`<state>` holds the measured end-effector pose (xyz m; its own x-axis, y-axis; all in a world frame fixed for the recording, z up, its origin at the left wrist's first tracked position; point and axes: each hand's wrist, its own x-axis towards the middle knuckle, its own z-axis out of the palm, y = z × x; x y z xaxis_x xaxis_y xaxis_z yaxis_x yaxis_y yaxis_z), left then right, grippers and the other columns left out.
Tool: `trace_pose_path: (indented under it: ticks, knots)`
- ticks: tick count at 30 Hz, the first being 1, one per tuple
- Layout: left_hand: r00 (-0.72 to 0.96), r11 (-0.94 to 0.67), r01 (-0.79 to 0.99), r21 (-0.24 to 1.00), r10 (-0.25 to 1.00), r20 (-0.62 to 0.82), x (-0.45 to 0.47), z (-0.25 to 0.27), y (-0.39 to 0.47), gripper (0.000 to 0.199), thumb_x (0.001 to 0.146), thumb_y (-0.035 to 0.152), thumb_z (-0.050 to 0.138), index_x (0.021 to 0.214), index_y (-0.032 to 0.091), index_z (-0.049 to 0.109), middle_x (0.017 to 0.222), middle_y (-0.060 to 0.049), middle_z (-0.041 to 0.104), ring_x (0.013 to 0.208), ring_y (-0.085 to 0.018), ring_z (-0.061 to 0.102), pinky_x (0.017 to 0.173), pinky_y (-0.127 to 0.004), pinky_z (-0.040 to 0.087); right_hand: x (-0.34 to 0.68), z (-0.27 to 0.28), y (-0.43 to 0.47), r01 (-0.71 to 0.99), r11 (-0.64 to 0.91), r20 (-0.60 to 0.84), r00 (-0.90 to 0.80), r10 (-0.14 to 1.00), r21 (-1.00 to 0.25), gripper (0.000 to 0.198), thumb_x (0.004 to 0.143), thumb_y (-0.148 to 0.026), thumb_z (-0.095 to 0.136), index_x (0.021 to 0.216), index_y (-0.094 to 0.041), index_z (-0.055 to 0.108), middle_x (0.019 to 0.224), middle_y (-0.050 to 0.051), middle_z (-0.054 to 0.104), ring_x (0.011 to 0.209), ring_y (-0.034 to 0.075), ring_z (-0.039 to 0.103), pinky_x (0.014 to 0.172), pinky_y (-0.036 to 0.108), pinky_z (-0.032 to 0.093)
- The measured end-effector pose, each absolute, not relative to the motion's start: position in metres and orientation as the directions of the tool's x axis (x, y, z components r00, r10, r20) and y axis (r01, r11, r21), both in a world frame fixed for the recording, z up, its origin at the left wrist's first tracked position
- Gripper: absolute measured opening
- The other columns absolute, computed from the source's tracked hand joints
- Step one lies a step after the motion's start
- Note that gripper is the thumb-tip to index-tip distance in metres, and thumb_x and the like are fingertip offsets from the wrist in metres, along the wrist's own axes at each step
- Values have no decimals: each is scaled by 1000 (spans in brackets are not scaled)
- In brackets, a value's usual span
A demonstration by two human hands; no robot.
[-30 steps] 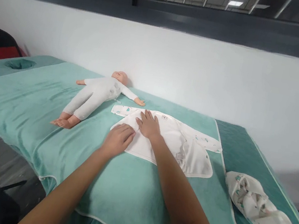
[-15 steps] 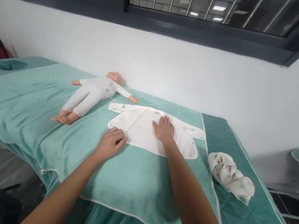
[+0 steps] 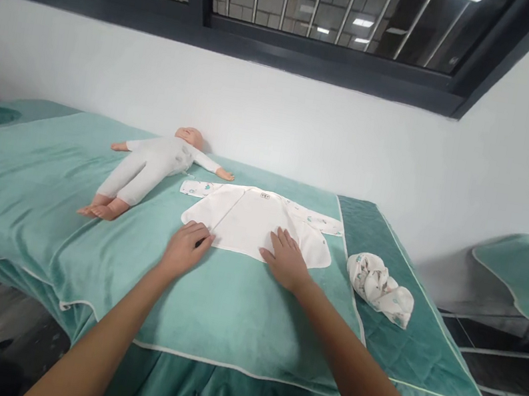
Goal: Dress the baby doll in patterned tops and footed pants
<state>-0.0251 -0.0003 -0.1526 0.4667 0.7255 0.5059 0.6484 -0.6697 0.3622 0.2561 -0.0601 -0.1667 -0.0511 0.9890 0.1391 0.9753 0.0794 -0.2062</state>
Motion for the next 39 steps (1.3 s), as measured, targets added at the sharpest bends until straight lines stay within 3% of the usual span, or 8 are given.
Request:
trace_pose_path:
  ticks: [2, 5, 10, 13, 18, 25, 34, 39]
  knots:
    - [467, -671, 644, 367, 725, 507, -25, -153, 0, 33, 98, 31, 42, 69, 21, 54, 77, -4, 62, 77, -19, 52, 76, -34, 41, 267, -166, -78, 957, 157, 288, -84, 954, -243, 60, 99, -55, 36, 141, -14, 48, 154, 15, 41, 144, 27, 34, 117, 44, 30]
    - [465, -672, 636, 378, 726, 507, -25, -153, 1, 33, 98, 30, 42, 68, 21, 52, 75, -3, 62, 76, -19, 52, 75, -34, 41, 290, -165, -96, 956, 78, 487, 73, 870, -283, 47, 97, -51, 42, 124, -16, 59, 132, 16, 59, 124, 28, 51, 107, 42, 41]
    - [448, -669, 626, 399, 728, 519, -25, -154, 3, 34, 98, 31, 42, 66, 21, 50, 73, -2, 60, 74, -18, 51, 73, -33, 41, 321, -164, -104, 975, -9, 363, 92, 927, -222, 36, 99, -47, 37, 86, -22, 61, 90, 10, 66, 90, 27, 59, 84, 40, 45]
    - [443, -666, 622, 413, 734, 515, -24, -153, 3, 35, 98, 31, 42, 65, 21, 49, 72, -2, 59, 73, -18, 51, 71, -33, 40, 329, -161, -96, 974, -21, 340, 98, 935, -224, 38, 98, -47, 37, 76, -24, 56, 80, 7, 64, 80, 24, 59, 77, 37, 44]
    - [431, -654, 623, 428, 745, 510, -24, -152, 3, 35, 97, 31, 41, 65, 21, 48, 70, -2, 58, 73, -18, 51, 71, -33, 41, 329, -155, -49, 958, 3, 428, 125, 895, -285, 27, 94, -33, 39, 96, -22, 64, 101, 9, 68, 98, 23, 61, 88, 35, 46]
    - [411, -640, 621, 452, 757, 507, -25, -156, 6, 35, 98, 31, 41, 65, 21, 45, 68, -2, 55, 72, -18, 50, 72, -33, 41, 336, -168, 12, 964, -43, 428, 155, 890, -261, 46, 93, -25, 35, 131, -12, 58, 144, 14, 53, 137, 26, 41, 114, 42, 32]
    - [384, -603, 631, 488, 789, 479, -24, -155, 6, 35, 98, 34, 41, 65, 22, 44, 67, -2, 53, 73, -18, 50, 69, -33, 41, 352, -165, 31, 900, -286, 442, 414, 796, -329, 47, 94, -30, 37, 134, -14, 55, 137, 19, 56, 123, 36, 50, 99, 52, 41]
    - [364, -586, 628, 511, 802, 473, -23, -154, 6, 34, 97, 34, 41, 65, 22, 44, 67, -2, 53, 73, -19, 50, 70, -33, 42, 337, -158, 22, 949, -70, 603, 252, 756, -309, 38, 95, -23, 36, 121, -16, 62, 125, 16, 60, 119, 31, 50, 102, 45, 40]
